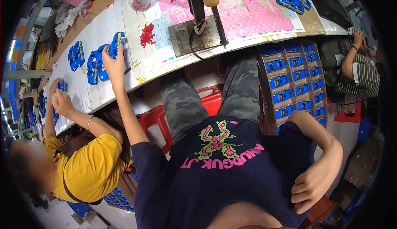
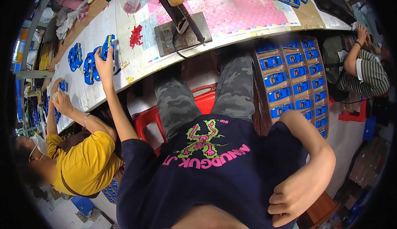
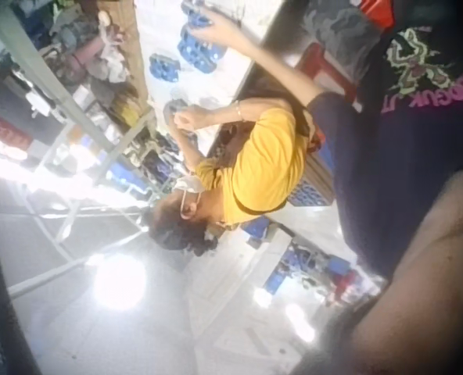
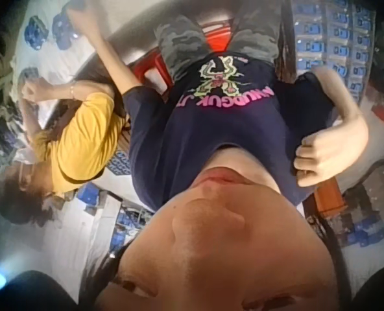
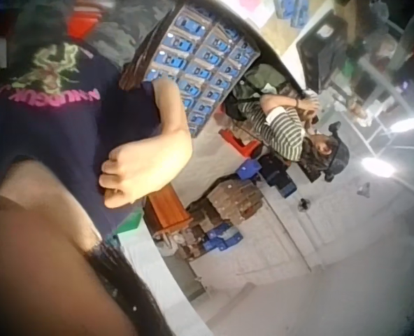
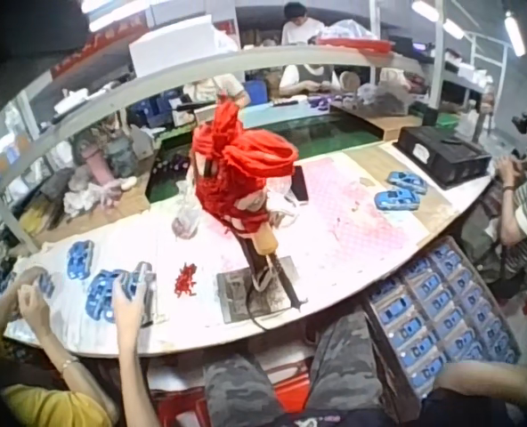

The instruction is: The person assembles blue plastic toy car bodies by inserting small red plastic pieces into designated slots. They use a soldering iron to heat the plastic around the inserted pieces to secure them in place. The person handles the toy bodies one at a time, repeating the process of insertion and heating for multiple units.

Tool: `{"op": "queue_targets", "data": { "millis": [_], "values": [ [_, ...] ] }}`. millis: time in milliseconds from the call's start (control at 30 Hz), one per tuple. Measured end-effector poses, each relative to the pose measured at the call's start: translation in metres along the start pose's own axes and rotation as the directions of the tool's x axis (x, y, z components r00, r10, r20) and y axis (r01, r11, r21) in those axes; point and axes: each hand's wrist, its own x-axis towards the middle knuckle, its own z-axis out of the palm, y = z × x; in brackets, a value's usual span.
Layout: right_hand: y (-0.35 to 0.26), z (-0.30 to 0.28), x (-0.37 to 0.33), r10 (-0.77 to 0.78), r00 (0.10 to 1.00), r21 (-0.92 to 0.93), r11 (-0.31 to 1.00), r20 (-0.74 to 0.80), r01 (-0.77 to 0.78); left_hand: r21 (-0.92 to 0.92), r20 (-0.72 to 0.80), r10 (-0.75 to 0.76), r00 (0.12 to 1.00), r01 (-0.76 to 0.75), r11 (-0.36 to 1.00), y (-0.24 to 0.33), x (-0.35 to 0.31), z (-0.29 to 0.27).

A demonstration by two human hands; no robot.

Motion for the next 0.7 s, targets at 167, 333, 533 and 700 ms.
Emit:
{"op": "queue_targets", "data": {
  "millis": [167,333,533,700],
  "values": [
    [-0.019,-0.001,0.017,-0.008,0.997,-0.086,0.996,-0.078,0.001,0.143,-0.017,0.101,0.995,-0.097,0.985,0.009,0.007,0.01],
    [-0.022,-0.001,0.032,-0.113,0.976,-0.204,0.976,-0.185,0.075,0.193,-0.044,0.146,0.988,-0.135,0.972,0.009,0.009,0.007],
    [-0.021,0.0,0.051,-0.364,0.884,-0.497,0.848,-0.294,0.183,0.289,-0.135,0.177,0.975,-0.132,0.948,-0.006,0.012,0.004],
    [-0.003,0.002,0.066,-0.394,0.855,-0.516,0.837,-0.338,0.182,0.579,-0.181,0.249,0.951,-0.101,0.809,0.007,0.013,0.022]
  ]
}}
